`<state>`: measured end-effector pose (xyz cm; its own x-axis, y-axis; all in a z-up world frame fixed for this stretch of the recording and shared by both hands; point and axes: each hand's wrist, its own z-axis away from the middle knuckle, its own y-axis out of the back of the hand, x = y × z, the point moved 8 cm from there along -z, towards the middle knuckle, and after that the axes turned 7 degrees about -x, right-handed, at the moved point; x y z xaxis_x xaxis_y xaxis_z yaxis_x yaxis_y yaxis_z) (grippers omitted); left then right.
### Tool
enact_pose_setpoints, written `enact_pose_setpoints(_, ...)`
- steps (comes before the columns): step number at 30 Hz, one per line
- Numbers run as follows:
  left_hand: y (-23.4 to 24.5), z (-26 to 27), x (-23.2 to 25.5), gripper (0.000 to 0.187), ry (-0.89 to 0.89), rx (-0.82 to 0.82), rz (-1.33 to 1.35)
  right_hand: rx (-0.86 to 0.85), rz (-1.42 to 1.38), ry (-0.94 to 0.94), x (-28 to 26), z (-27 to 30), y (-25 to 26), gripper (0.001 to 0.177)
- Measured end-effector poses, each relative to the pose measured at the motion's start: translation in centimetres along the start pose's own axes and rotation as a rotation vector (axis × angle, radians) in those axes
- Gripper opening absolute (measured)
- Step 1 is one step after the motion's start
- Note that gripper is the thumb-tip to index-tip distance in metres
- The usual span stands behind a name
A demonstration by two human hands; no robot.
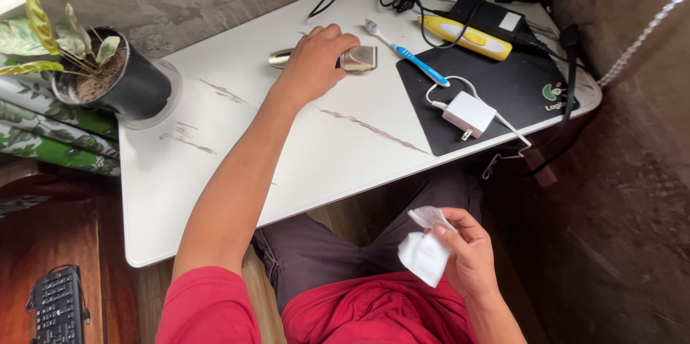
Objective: The person cleans two grooming trimmers by wiping them with a cloth, brushing the blades with a toothbrush, and wiping the desk surface.
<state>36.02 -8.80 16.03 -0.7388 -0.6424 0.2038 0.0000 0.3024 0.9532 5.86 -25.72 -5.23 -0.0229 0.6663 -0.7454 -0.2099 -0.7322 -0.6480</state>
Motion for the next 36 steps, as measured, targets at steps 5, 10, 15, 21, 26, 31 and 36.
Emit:
enact_pose_setpoints(5, 0.4, -0.2, 0.1, 0.057, 0.033, -0.001, 0.102, 0.047, 0.03, -0.025, 1.3, -0.3, 0.4, 0.015)
enact_pose_setpoints(10, -1.3, -2.5, 0.7, 0.071, 0.223, 0.036, 0.391, 0.089, 0.096, -0.006, 1.0, -0.2, 0.3, 0.013)
enact_pose_setpoints(15, -2.0, -2.9, 3.4, 0.077, 0.152, 0.312, 0.389, 0.139, 0.373, 0.306, -6.3, -0.3, -0.2, 0.016)
enact_pose_setpoints(21, -4.6, -2.6, 3.7, 0.056, 0.393, 0.249, 0.339, 0.249, 0.854, 0.421, -18.9, -1.5, -3.2, 0.01)
enact_pose_setpoints(26, -4.7, -2.9, 3.6, 0.05, 0.542, 0.261, 0.348, 0.233, 1.787, 0.759, -24.8, -7.6, -8.1, 0.034)
enact_pose_setpoints(31, -5.9, -3.3, 3.7, 0.054, 0.571, 0.316, 0.44, 0.189, 2.057, 0.618, -25.6, -17.4, -8.3, 0.038)
enact_pose_setpoints(36, -7.0, -3.9, 3.7, 0.065, 0.569, 0.36, 0.554, 0.159, 2.156, 0.53, -24.9, -20.0, -8.3, 0.046)
